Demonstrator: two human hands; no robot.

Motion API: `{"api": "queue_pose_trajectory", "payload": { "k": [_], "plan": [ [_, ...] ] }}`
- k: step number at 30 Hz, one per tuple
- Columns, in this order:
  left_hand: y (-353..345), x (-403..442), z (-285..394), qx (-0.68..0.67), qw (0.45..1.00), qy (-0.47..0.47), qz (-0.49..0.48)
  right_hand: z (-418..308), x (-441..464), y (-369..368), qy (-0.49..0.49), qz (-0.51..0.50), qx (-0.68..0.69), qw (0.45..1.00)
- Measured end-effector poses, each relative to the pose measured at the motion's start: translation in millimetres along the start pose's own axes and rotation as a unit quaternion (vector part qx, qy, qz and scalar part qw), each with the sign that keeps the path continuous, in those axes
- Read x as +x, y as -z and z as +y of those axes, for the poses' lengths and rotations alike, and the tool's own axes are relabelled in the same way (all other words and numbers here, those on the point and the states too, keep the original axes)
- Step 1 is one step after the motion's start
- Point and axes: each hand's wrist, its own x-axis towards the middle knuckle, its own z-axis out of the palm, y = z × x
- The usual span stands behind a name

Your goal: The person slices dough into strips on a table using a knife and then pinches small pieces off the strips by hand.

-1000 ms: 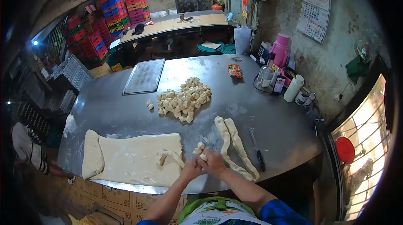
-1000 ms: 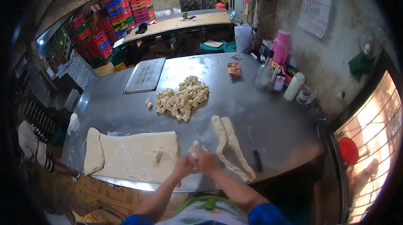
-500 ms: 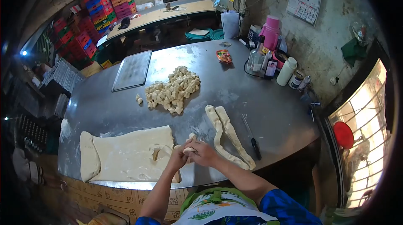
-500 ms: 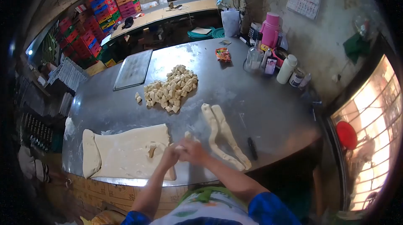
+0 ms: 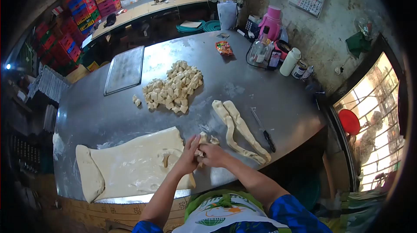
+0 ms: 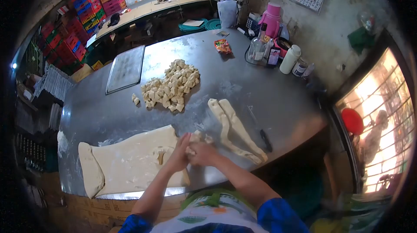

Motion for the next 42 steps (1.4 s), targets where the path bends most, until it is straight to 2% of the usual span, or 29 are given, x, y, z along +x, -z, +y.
{"api": "queue_pose_trajectory", "payload": {
  "k": [2, 3, 5, 7, 8, 10, 12, 13, 15, 17, 18, 22, 23, 27, 28, 32, 33, 34, 35, 37, 38, 40, 42],
  "plan": [
    [3, -6, 4, -0.092, 0.993, -0.009, 0.069, -18, -3, -11, -0.002, -0.036, 0.084, 0.996],
    [9, -3, 4, -0.09, 0.993, -0.01, 0.073, -20, 1, -15, 0.001, -0.038, 0.085, 0.996],
    [16, -3, 8, -0.033, 0.985, 0.15, -0.082, -21, 3, -17, -0.031, 0.002, 0.012, 0.999],
    [17, -9, 15, 0.022, 0.923, 0.306, -0.231, -20, 2, -16, -0.061, 0.037, -0.06, 0.996],
    [19, -14, 21, 0.023, 0.923, 0.311, -0.224, -12, 3, -16, -0.057, 0.031, -0.056, 0.996],
    [21, -19, 33, -0.011, 0.965, 0.14, -0.223, 36, 9, -13, -0.102, -0.011, -0.107, 0.989],
    [16, -33, 45, -0.047, 0.973, -0.03, -0.226, 53, 5, -4, -0.157, -0.055, -0.157, 0.974],
    [11, -33, 42, -0.04, 0.974, -0.031, -0.219, 48, 8, 0, -0.147, -0.056, -0.155, 0.975],
    [0, -30, 15, 0.059, 0.994, -0.053, -0.075, 29, 5, -5, -0.046, -0.055, -0.062, 0.995],
    [-9, -20, 0, 0.15, 0.983, -0.08, 0.068, 11, 4, 4, 0.053, -0.051, 0.027, 0.997],
    [-8, -9, 5, 0.155, 0.982, -0.085, 0.072, 5, 11, 15, 0.061, -0.048, 0.028, 0.997],
    [2, -9, 31, 0.057, 0.987, 0.114, -0.102, -11, 7, 42, -0.003, -0.107, 0.191, 0.976],
    [-5, -11, 34, 0.06, 0.986, 0.116, -0.1, -5, 6, 42, -0.001, -0.109, 0.194, 0.975],
    [-41, -28, 44, 0.304, 0.914, 0.188, -0.191, 37, 4, 25, -0.036, -0.118, -0.065, 0.99],
    [-39, -23, 50, 0.307, 0.914, 0.184, -0.192, 44, 6, 25, -0.036, -0.114, -0.064, 0.991],
    [-22, -22, 83, 0.133, 0.983, 0.075, -0.105, 69, -2, 32, 0.029, -0.067, -0.086, 0.994],
    [-24, -21, 79, 0.131, 0.983, 0.072, -0.108, 59, -2, 31, 0.087, -0.043, -0.073, 0.993],
    [-29, -19, 70, 0.157, 0.986, 0.018, -0.051, 48, -1, 28, 0.146, -0.019, -0.063, 0.987],
    [-33, -12, 57, 0.181, 0.983, -0.04, 0.008, 43, 0, 26, 0.146, -0.013, -0.069, 0.987],
    [-34, -6, 32, 0.223, 0.956, -0.149, 0.119, 31, -4, 15, 0.057, -0.227, 0.069, 0.97],
    [-28, -18, 23, 0.219, 0.959, -0.143, 0.112, 18, -12, 13, 0.048, -0.229, 0.071, 0.97],
    [-7, -22, 4, 0.102, 0.994, 0.041, -0.009, -6, -3, 19, 0.02, -0.149, 0.073, 0.986],
    [9, -22, -14, -0.022, 0.966, 0.219, -0.138, -23, 5, 21, -0.01, -0.063, 0.072, 0.995]
  ]
}}
